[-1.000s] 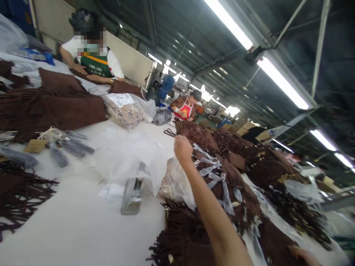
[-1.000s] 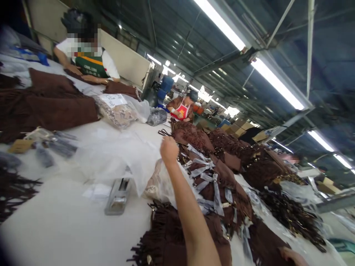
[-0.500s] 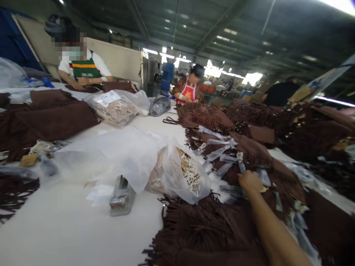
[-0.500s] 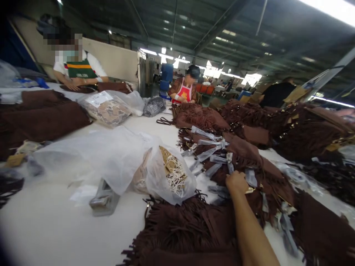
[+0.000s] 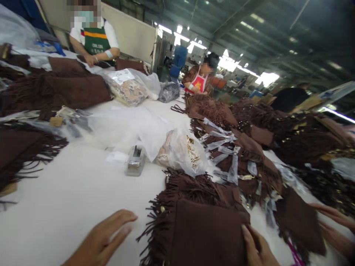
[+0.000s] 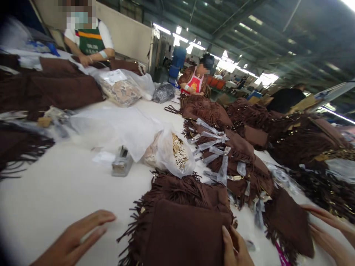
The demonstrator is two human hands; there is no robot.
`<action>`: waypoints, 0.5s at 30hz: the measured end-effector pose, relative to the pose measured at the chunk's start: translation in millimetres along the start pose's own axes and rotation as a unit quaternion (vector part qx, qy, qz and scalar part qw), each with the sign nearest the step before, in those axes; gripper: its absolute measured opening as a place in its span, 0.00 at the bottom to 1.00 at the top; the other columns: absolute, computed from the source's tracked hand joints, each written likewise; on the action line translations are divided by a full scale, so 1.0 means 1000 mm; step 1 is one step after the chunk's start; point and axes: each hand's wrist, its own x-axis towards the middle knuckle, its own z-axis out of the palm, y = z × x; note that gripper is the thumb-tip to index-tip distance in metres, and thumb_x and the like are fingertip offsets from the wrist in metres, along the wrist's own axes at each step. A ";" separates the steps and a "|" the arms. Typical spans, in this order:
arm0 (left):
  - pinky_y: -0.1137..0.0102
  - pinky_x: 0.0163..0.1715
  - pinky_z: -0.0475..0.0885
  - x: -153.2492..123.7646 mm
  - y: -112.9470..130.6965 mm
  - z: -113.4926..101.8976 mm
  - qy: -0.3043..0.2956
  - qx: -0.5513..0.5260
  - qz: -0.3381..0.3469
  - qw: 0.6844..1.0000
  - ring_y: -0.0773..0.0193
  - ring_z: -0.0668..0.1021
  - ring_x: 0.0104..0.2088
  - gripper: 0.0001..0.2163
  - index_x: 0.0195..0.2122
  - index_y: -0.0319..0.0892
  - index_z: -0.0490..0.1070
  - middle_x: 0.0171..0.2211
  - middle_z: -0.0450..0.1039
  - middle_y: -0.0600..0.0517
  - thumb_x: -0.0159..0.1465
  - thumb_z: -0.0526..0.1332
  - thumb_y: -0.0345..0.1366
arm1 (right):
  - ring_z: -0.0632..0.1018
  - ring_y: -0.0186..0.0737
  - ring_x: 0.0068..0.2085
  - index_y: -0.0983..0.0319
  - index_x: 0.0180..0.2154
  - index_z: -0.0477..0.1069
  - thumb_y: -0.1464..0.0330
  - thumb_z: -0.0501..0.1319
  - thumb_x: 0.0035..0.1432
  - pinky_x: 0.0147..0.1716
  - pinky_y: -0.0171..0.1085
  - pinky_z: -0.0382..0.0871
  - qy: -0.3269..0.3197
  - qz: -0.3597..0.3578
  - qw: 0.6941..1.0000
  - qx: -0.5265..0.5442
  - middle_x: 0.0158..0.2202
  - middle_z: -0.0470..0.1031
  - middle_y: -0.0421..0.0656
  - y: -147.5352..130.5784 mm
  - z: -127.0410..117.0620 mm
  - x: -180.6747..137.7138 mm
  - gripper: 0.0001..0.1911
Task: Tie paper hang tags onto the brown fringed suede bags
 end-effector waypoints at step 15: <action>0.72 0.28 0.59 -0.001 0.059 0.070 -0.118 -0.295 -0.165 0.934 0.64 0.70 0.29 0.07 0.28 0.41 0.68 0.26 0.68 0.56 0.53 0.62 0.38 | 0.78 0.54 0.45 0.65 0.53 0.66 0.42 0.59 0.45 0.43 0.45 0.68 0.001 -0.023 0.998 0.060 0.36 0.79 0.48 -0.019 0.003 -0.040 0.42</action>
